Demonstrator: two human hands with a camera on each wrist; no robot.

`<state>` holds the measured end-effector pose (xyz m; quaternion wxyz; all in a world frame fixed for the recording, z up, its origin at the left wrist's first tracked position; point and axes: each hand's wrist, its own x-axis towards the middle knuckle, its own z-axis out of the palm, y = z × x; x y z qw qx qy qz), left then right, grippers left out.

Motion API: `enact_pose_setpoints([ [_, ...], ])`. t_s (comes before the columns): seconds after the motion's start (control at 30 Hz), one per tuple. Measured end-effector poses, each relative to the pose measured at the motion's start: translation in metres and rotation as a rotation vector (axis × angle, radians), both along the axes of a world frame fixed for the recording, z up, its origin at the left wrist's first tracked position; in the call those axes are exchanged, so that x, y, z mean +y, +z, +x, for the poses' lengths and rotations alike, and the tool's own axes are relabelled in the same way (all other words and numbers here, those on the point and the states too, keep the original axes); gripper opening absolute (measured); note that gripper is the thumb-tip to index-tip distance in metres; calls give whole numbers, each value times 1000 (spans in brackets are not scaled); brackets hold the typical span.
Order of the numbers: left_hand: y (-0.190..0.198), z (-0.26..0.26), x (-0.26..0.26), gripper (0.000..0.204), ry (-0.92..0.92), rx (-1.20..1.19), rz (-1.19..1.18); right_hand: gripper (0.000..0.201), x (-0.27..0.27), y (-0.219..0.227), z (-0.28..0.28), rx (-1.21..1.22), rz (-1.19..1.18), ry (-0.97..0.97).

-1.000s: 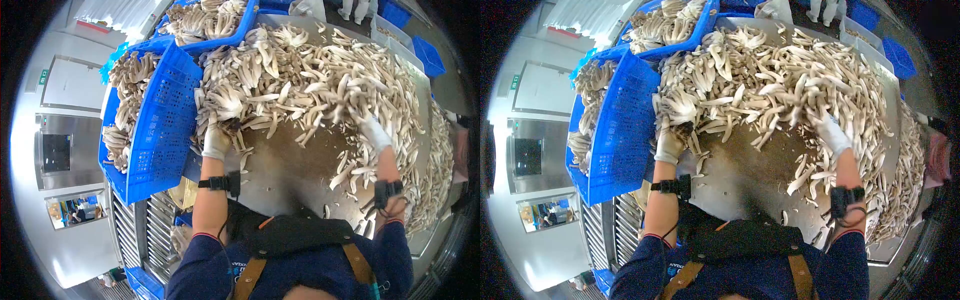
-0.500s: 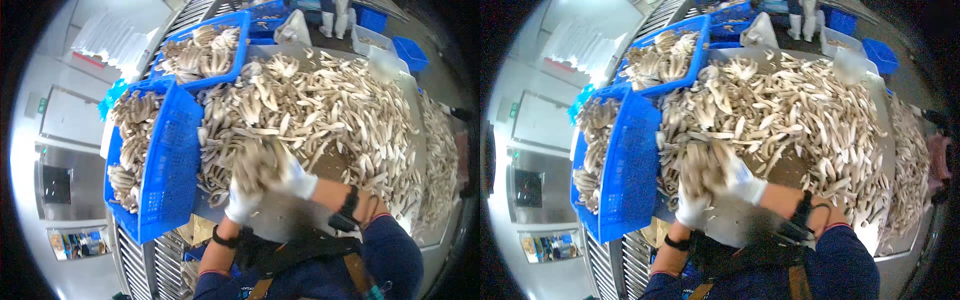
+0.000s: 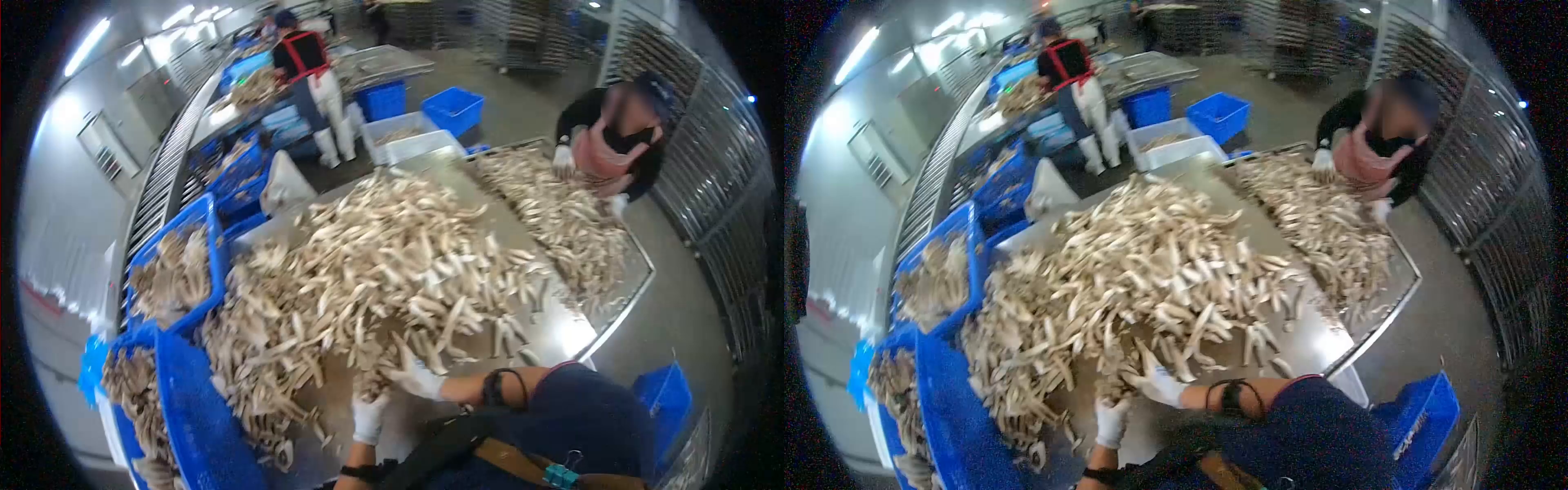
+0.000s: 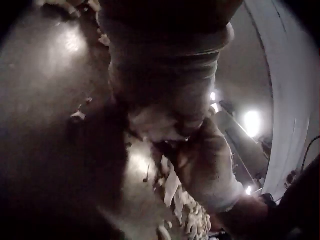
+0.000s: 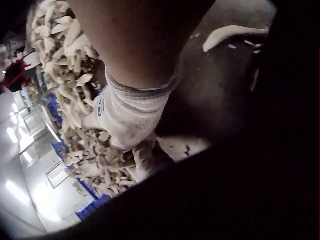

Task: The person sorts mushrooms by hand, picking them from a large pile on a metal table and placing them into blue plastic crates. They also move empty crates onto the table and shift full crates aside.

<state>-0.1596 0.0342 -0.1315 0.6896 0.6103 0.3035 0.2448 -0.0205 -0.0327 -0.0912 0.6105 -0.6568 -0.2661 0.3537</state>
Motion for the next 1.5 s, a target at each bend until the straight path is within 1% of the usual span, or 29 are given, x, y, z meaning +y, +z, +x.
enact_pose_setpoints([
  [0.03, 54, 14, -16, 66, 169, -69, -104, 37, 5, -15, 2, 305, -1, -12],
  [0.07, 51, 15, -19, 69, 48, 59, 342, 36, 9, -29, 4, 606, -13, -68],
  [0.1, 49, 17, -21, 72, 25, 161, 798, 36, 16, -77, 13, 914, 61, 102],
  [0.17, 57, 19, -26, 77, -2, 284, 1013, 35, 19, -54, 10, 863, -110, 120],
  [0.27, 50, 22, -25, 76, 97, -136, 15, 38, 18, -102, 0, 501, -124, 137],
  [0.33, 54, 20, -18, 76, 9, -25, -19, 37, -1, -67, 13, 284, -92, 303],
  [0.4, 66, 27, -24, 77, -53, -49, -46, 39, -16, -44, 34, -832, -196, 718],
  [0.43, 68, 29, -26, 78, -35, -55, 25, 42, -14, -57, 31, -1225, -238, 777],
  [0.5, 60, 24, -32, 82, -1, -68, 164, 41, -2, -120, 15, -312, 196, 576],
  [0.53, 37, 14, -23, 83, 40, 107, 593, 39, 10, -152, 4, 54, 287, 517],
  [0.6, 75, 26, -19, 86, -162, -27, 1063, 36, 41, -210, -18, 676, 386, 413],
  [0.67, 81, 33, -29, 78, -146, 15, 1349, 35, 15, -118, 6, 767, 108, 308],
  [0.77, 48, 44, -33, 80, 146, -75, 198, 34, 7, -25, 22, 715, 0, 119],
  [0.8, 47, 41, -20, 78, 208, 99, 509, 35, -1, 5, 31, 506, 198, 230],
  [0.83, 95, 55, -22, 85, 185, -8, -207, 37, -3, 13, 33, 393, 178, 287],
  [0.9, 80, 55, -22, 89, -6, -111, 38, 40, -9, 23, 42, 161, 120, 400],
  [0.93, 72, 56, -19, 85, 41, -84, 385, 48, -11, 35, 55, 221, 21, 498],
  [1.0, 66, 65, -20, 70, 232, -458, -525, 58, -20, 61, 74, 553, -8, 386],
  [1.03, 78, 54, -7, 64, 67, -275, -656, 63, -11, 17, 66, 622, 119, 322],
  [1.07, 46, 46, 3, 64, 83, -198, -502, 68, -1, -26, 59, 690, 251, 268],
  [1.1, 14, 41, 6, 64, 93, -122, -346, 70, -15, 14, 63, 250, -35, 299],
  [1.17, 56, 61, -11, 69, 7, -150, -226, 71, -12, 10, 66, 548, 129, 425],
  [1.2, 89, 72, -20, 72, -31, -164, -161, 66, -16, 12, 72, 591, 87, 381],
  [1.23, 116, 85, -27, 78, 236, -267, -397, 62, -20, 17, 82, 628, 44, 342],
  [1.3, 60, 67, -7, 81, 89, -149, -365, 61, -21, 7, 84, 625, -4, 340],
  [1.37, 52, 70, -24, 78, 29, -116, -35, 67, -17, -22, 75, 540, 14, 370],
  [1.4, 58, 64, -10, 59, -121, -43, -206, 71, -20, -30, 73, 502, 40, 365],
  [1.43, 62, 67, -12, 55, -18, -8, -407, 75, -24, -19, 75, 463, 66, 360],
  [1.5, 52, 53, 1, 78, -322, 99, -272, 83, -32, 14, 80, 270, -132, 441],
])
